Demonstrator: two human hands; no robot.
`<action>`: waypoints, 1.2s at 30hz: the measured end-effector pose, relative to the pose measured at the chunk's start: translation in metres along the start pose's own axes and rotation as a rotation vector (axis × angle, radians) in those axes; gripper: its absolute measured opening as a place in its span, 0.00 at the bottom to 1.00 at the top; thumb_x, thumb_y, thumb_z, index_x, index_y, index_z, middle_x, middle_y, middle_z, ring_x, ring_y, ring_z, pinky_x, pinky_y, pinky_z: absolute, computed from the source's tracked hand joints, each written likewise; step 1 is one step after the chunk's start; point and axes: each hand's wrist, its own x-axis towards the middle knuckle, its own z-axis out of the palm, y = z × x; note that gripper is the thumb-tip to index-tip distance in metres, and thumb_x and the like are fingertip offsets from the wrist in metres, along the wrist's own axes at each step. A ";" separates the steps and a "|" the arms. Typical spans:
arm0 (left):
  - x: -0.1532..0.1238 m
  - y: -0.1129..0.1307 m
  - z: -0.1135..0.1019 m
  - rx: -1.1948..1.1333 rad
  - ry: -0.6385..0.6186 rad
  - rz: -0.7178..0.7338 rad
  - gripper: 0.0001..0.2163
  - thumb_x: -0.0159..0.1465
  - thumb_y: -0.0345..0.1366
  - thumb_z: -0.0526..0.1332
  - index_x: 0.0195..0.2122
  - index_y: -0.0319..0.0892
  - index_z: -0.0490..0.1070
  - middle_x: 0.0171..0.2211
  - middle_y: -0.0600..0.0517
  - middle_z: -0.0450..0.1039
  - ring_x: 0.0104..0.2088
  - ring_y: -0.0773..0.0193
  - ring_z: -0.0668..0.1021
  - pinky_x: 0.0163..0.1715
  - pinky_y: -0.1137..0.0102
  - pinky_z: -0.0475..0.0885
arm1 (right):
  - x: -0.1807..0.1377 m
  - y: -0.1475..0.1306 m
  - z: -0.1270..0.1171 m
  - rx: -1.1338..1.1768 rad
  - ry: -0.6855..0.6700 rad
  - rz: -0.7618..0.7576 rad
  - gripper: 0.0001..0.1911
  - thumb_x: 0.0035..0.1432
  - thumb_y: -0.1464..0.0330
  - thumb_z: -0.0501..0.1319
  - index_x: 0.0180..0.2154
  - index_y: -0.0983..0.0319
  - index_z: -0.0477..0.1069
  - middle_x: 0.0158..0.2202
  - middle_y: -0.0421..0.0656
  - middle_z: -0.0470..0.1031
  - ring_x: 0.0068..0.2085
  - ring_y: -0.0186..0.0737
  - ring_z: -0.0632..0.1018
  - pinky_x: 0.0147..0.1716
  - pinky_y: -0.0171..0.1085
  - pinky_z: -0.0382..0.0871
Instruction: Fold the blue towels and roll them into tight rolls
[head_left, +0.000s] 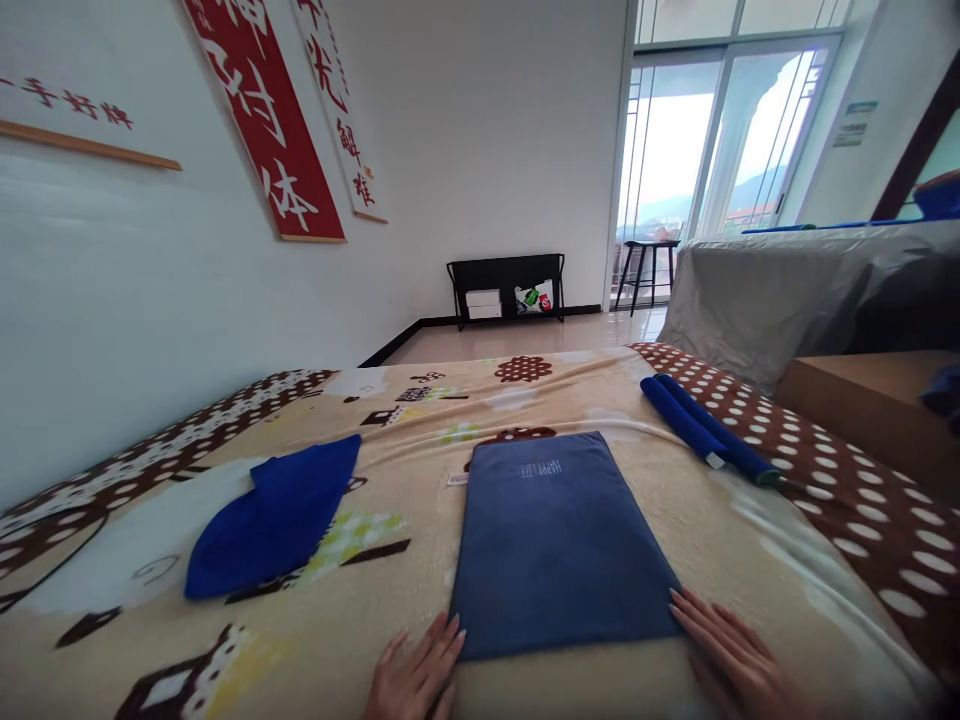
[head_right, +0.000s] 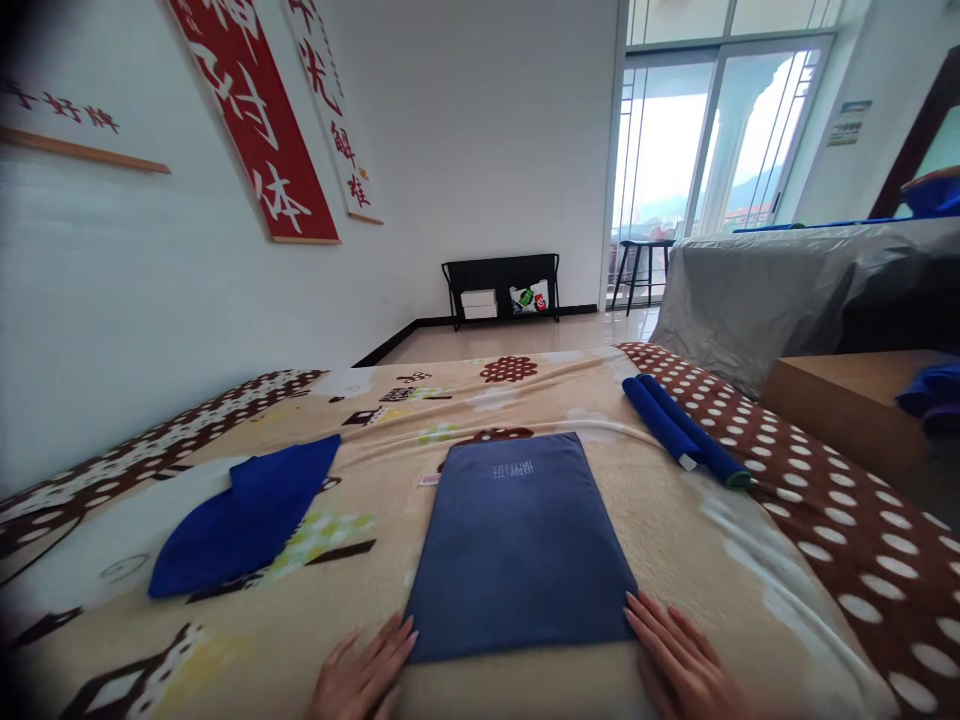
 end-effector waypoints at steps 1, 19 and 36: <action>0.002 0.003 -0.001 -0.040 0.012 -0.036 0.22 0.63 0.27 0.53 0.57 0.46 0.69 0.53 0.52 0.77 0.57 0.64 0.74 0.65 0.62 0.50 | 0.002 -0.001 -0.001 0.006 0.010 0.015 0.28 0.62 0.64 0.59 0.63 0.58 0.63 0.63 0.41 0.66 0.61 0.40 0.71 0.58 0.39 0.62; 0.025 -0.031 0.003 -0.383 0.000 -0.090 0.16 0.62 0.26 0.61 0.50 0.50 0.73 0.35 0.57 0.82 0.40 0.64 0.81 0.46 0.68 0.68 | 0.020 0.027 0.007 0.320 -0.068 0.116 0.10 0.62 0.67 0.62 0.45 0.51 0.75 0.49 0.38 0.78 0.52 0.39 0.76 0.54 0.41 0.64; 0.044 0.020 0.043 0.016 -0.010 -0.677 0.10 0.59 0.30 0.55 0.39 0.46 0.72 0.40 0.46 0.75 0.40 0.52 0.75 0.36 0.60 0.64 | 0.044 0.010 0.044 0.093 0.051 0.447 0.12 0.56 0.66 0.56 0.43 0.60 0.70 0.41 0.49 0.75 0.43 0.50 0.75 0.42 0.47 0.65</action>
